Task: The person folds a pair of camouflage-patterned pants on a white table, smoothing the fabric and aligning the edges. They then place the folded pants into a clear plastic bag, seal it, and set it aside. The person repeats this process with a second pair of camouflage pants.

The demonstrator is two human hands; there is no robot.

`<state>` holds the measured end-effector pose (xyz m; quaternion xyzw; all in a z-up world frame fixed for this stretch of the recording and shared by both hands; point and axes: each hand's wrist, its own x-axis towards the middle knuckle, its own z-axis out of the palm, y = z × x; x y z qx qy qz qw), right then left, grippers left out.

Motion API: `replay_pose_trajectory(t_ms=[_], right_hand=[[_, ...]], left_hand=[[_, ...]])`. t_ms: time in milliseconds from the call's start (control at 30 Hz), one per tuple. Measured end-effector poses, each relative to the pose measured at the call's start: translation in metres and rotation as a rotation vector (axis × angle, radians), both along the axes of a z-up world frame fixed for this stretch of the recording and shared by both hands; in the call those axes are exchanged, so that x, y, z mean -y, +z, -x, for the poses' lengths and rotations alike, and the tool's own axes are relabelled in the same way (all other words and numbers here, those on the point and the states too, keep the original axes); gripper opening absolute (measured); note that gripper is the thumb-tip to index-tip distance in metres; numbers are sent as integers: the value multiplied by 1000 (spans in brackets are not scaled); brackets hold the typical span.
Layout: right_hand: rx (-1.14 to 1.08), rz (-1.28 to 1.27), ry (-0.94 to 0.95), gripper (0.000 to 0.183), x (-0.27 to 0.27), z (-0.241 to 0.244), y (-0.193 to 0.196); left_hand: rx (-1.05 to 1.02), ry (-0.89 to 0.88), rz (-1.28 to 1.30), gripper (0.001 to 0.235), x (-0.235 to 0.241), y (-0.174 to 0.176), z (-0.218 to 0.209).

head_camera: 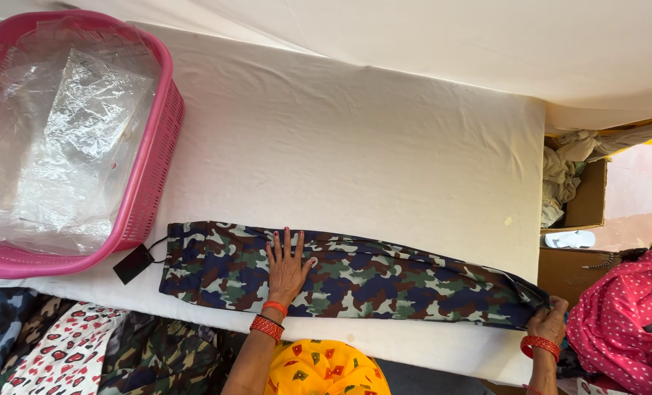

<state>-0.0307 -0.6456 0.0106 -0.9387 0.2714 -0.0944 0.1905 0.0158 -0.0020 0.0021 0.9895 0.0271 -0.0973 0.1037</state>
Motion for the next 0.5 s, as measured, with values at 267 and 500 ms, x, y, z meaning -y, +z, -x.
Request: replay_pose_trajectory(t_ms=[267,500], right_hand=[[-48,21,-62,21,37,9,46],[131,-708,113,22,-47,10,86]], left_hand=[[-61,-6,42,76,55,10,2],[-13,-22,115,70,48,7,4]])
